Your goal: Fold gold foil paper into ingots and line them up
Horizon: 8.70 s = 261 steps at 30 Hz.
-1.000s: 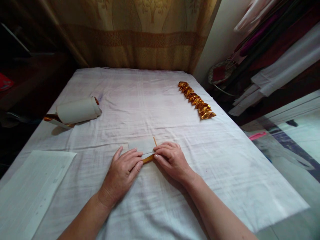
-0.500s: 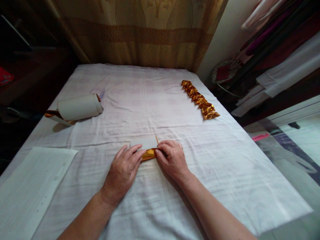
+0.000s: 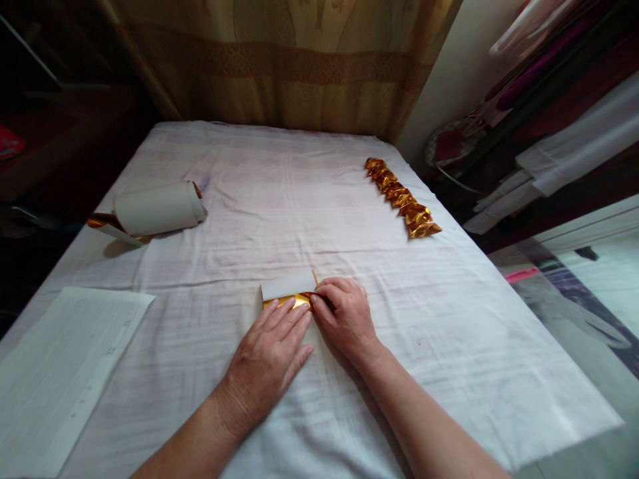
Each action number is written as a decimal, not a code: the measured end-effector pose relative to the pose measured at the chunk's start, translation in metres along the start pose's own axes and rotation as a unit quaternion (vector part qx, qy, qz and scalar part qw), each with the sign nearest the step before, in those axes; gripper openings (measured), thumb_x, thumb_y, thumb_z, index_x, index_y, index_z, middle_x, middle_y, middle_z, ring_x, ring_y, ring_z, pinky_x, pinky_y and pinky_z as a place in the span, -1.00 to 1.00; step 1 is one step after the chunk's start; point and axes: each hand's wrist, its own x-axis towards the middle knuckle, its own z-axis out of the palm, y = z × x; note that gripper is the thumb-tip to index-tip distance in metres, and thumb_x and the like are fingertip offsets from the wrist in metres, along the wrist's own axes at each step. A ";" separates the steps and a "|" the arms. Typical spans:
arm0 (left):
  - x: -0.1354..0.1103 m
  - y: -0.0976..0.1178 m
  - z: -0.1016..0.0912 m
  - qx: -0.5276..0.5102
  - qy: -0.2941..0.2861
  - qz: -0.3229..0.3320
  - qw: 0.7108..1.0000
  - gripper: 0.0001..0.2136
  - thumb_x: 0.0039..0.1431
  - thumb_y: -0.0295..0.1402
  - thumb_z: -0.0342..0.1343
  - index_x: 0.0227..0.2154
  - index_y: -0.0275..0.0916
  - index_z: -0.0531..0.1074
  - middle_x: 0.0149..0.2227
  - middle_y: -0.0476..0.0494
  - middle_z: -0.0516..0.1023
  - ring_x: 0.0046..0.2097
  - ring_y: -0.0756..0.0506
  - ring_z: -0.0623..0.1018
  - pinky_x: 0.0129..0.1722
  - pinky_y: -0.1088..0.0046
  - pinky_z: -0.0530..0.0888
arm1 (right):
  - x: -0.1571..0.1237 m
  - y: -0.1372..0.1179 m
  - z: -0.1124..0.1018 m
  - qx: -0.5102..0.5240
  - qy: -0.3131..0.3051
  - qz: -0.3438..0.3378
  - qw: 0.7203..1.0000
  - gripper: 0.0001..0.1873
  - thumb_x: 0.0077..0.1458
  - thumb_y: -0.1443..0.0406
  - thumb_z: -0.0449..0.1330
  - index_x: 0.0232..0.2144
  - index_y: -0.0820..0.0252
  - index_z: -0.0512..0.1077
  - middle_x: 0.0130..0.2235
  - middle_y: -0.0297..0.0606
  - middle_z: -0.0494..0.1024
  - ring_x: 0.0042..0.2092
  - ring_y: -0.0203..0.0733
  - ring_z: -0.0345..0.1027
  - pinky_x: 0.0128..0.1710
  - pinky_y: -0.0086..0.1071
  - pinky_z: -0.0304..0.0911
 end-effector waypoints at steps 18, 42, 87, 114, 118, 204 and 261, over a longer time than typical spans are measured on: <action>-0.003 -0.003 0.003 -0.008 -0.026 -0.013 1.000 -0.57 0.33 -0.26 0.01 0.21 -0.27 0.30 0.22 -0.25 0.42 0.29 -0.20 0.33 0.32 0.09 0.25 | 0.000 -0.001 0.000 -0.006 -0.002 0.007 1.000 -0.86 0.20 0.30 0.18 -0.40 0.09 0.50 -0.23 -0.26 0.60 -0.18 -0.14 0.41 -0.09 -0.23 0.17; -0.004 -0.002 0.001 -0.016 -0.039 -0.030 0.999 -0.54 0.33 -0.25 0.01 0.24 -0.25 0.26 0.25 -0.22 0.39 0.30 -0.18 0.32 0.34 0.12 0.20 | -0.001 0.000 -0.001 0.002 -0.016 0.012 1.000 -0.94 0.18 0.31 0.17 -0.31 0.10 0.46 -0.20 -0.24 0.56 -0.14 -0.10 0.39 -0.07 -0.20 0.16; -0.003 -0.006 0.003 -0.001 -0.041 -0.013 0.999 -0.57 0.33 -0.23 0.00 0.22 -0.24 0.29 0.24 -0.21 0.40 0.28 -0.18 0.33 0.33 0.11 0.20 | -0.001 0.021 -0.011 0.068 -0.039 -0.078 0.994 -0.74 0.21 0.41 0.07 -0.25 0.10 0.56 -0.11 -0.20 0.56 -0.07 -0.15 0.42 -0.06 -0.24 0.27; -0.015 -0.025 -0.007 0.026 -0.050 0.008 0.998 -0.58 0.37 -0.19 -0.06 0.20 -0.25 0.32 0.21 -0.20 0.44 0.26 -0.19 0.36 0.30 0.10 0.22 | -0.001 0.015 -0.006 0.031 -0.042 -0.033 0.998 -0.95 0.14 0.26 0.26 -0.31 0.07 0.51 -0.09 -0.23 0.56 -0.03 -0.10 0.40 -0.01 -0.19 0.20; -0.024 -0.031 -0.011 0.053 -0.054 0.015 0.997 -0.56 0.38 -0.16 -0.09 0.19 -0.27 0.33 0.22 -0.21 0.44 0.25 -0.21 0.37 0.29 0.07 0.21 | 0.000 0.015 -0.006 0.033 -0.038 -0.043 0.998 -0.96 0.12 0.28 0.26 -0.32 0.07 0.51 -0.10 -0.23 0.56 -0.04 -0.10 0.40 -0.02 -0.20 0.21; 0.002 -0.043 -0.021 0.018 -0.018 -0.079 0.997 -0.72 0.25 -0.16 0.13 -0.06 -0.15 0.50 -0.13 -0.17 0.55 -0.09 -0.19 0.47 0.00 0.16 0.38 | -0.010 0.014 -0.008 -0.005 -0.030 -0.005 1.000 -0.73 0.09 0.26 0.22 -0.12 0.15 0.47 0.17 -0.03 0.43 0.23 0.08 0.24 0.18 0.01 0.16; 0.005 -0.036 -0.020 -0.035 0.006 -0.013 0.999 -0.82 0.33 -0.27 0.04 -0.24 -0.16 0.53 -0.25 -0.09 0.60 -0.18 -0.10 0.50 -0.09 0.29 0.38 | -0.017 -0.018 -0.012 -0.054 -0.054 -0.154 0.985 -0.86 0.23 0.33 0.18 -0.35 0.11 0.54 -0.30 -0.25 0.58 -0.29 -0.22 0.39 -0.25 -0.36 0.26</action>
